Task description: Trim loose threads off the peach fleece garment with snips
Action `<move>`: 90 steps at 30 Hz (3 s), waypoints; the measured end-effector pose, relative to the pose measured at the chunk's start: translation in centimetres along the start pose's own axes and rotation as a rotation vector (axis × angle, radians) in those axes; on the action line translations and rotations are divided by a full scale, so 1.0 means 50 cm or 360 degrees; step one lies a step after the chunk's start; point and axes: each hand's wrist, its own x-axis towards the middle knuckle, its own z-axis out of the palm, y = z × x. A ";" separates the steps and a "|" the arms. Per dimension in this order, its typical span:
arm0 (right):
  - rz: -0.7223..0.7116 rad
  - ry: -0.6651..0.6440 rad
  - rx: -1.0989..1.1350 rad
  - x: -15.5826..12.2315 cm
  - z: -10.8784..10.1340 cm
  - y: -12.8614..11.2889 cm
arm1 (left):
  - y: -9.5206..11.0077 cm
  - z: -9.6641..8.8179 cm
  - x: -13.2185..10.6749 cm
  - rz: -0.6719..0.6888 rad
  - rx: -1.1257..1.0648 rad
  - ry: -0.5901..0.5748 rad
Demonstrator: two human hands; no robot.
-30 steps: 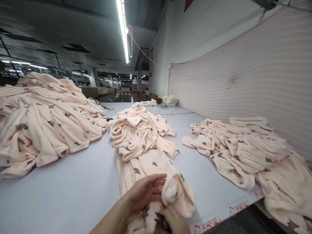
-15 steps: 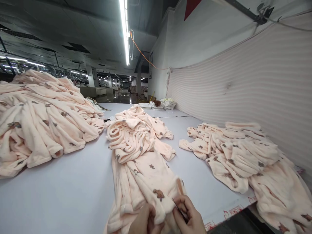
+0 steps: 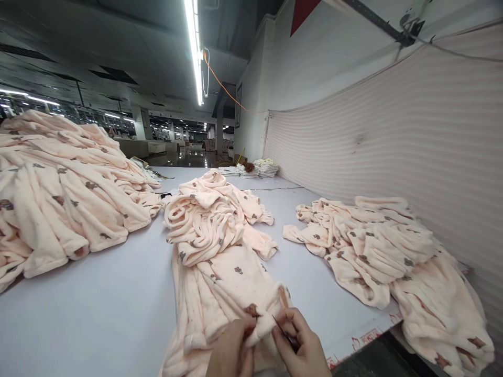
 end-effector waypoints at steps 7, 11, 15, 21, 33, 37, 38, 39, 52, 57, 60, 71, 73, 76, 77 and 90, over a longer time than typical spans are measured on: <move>-0.0274 -0.0077 -0.0916 0.043 -0.026 -0.033 | 0.017 -0.031 0.043 -0.0609 -0.1132 -0.0344; -0.0266 -0.0312 -0.0742 0.035 -0.024 -0.050 | 0.034 -0.044 0.052 -0.0696 -0.1495 -0.0407; -0.0340 -0.0189 -0.0837 0.029 -0.015 -0.048 | 0.045 -0.063 0.067 -0.0722 -0.1569 -0.0658; -0.0410 -0.0146 -0.0809 0.034 -0.015 -0.042 | 0.071 -0.080 0.088 -0.0652 -0.1272 -0.0708; -0.0310 0.0079 -0.0661 -0.003 0.032 -0.017 | 0.061 -0.077 0.200 -0.0447 -0.1079 -0.0942; -0.0158 0.0049 -0.0401 -0.008 0.085 0.026 | 0.050 -0.098 0.223 -0.0487 -0.1136 -0.0786; -0.0121 0.0059 -0.0396 0.000 0.091 0.036 | 0.049 -0.106 0.217 -0.0473 -0.1124 -0.0681; -0.0092 0.0071 -0.0400 0.010 0.093 0.043 | 0.049 -0.116 0.205 -0.0452 -0.1096 -0.0552; -0.0011 -0.0132 -0.0434 0.117 0.040 0.049 | 0.010 -0.065 0.072 -0.0143 0.0957 -0.0231; -0.0065 -0.0146 -0.0363 0.138 0.030 0.033 | 0.016 -0.014 0.140 -0.0179 0.0599 -0.0210; -0.0094 -0.0139 -0.0404 0.133 0.021 0.028 | 0.009 -0.010 0.156 -0.0195 0.0376 -0.0314; -0.0162 -0.0594 -0.1141 0.132 0.009 -0.047 | -0.011 -0.108 0.131 -0.0227 -0.0608 -0.0525; -0.0218 -0.0651 -0.1372 0.143 0.017 -0.067 | -0.014 -0.109 0.134 -0.0228 -0.0677 -0.0546; -0.0323 -0.0799 -0.1524 0.162 0.034 -0.090 | -0.012 -0.108 0.139 -0.0250 -0.0632 -0.0523; -0.0341 -0.0825 -0.1549 0.167 0.038 -0.096 | -0.010 -0.107 0.141 -0.0257 -0.0607 -0.0521; 0.0077 -0.0340 -0.0416 0.148 0.016 0.039 | -0.015 -0.058 0.152 -0.0255 -0.0057 -0.0277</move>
